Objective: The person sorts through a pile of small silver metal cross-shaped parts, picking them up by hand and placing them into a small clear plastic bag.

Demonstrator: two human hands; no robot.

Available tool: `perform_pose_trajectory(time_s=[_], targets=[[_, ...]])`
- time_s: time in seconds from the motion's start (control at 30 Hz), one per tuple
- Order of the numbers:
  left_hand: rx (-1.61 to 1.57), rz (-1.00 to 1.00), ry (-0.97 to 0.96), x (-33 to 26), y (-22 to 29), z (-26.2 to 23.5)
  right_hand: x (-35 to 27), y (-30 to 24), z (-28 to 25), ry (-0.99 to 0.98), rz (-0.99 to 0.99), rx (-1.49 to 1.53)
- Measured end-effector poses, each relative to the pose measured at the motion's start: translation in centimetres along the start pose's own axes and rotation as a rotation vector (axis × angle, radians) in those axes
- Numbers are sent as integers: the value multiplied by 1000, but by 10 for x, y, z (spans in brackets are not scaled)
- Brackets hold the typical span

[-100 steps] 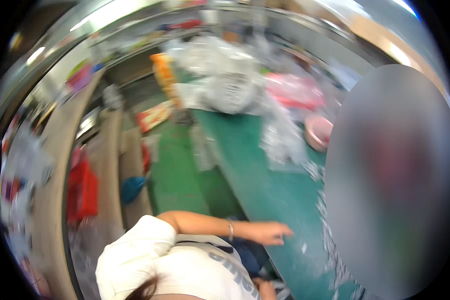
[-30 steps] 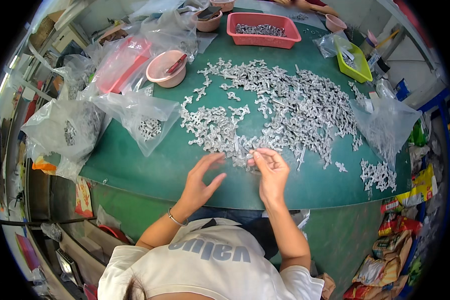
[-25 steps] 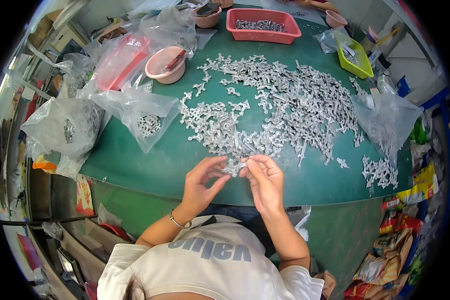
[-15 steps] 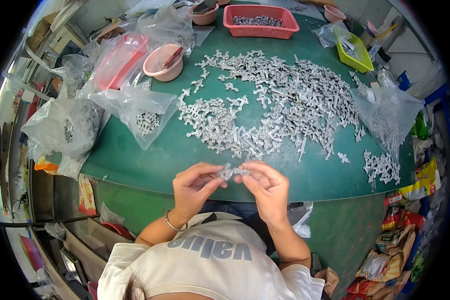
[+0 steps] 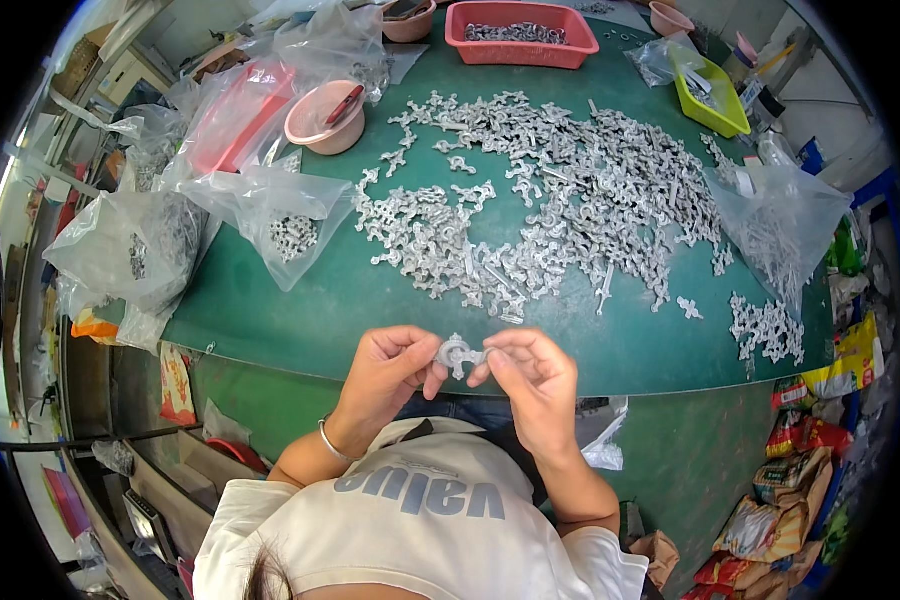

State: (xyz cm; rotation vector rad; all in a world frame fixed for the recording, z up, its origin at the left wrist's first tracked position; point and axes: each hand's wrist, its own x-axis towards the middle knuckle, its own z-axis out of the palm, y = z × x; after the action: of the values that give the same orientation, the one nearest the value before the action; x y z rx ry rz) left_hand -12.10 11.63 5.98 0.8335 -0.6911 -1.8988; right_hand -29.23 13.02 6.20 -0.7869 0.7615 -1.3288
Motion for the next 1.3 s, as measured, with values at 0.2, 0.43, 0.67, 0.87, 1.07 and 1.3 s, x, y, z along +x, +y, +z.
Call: perform_pose_trajectory(time_s=[0.2, 0.43, 0.67, 0.87, 1.07, 1.3], targets=[[-5, 2, -31, 0, -2, 0, -9, -5, 0, 16, -76, -190], [9, 22, -59, 1, -1, 7, -16, -7, -3, 20, -115, -193], [5, 7, -95, 3, 0, 21, -23, -11, -7, 34, -233, -171], [22, -40, -298, 12, 8, 35, -33, -14, -11, 45, -476, -269], [-109, -175, -388, 17, 10, 42, -39, -15, -11, 55, -576, -313], [-137, -174, -403, 17, 8, 40, -37, -16, -9, 47, -579, -338]])
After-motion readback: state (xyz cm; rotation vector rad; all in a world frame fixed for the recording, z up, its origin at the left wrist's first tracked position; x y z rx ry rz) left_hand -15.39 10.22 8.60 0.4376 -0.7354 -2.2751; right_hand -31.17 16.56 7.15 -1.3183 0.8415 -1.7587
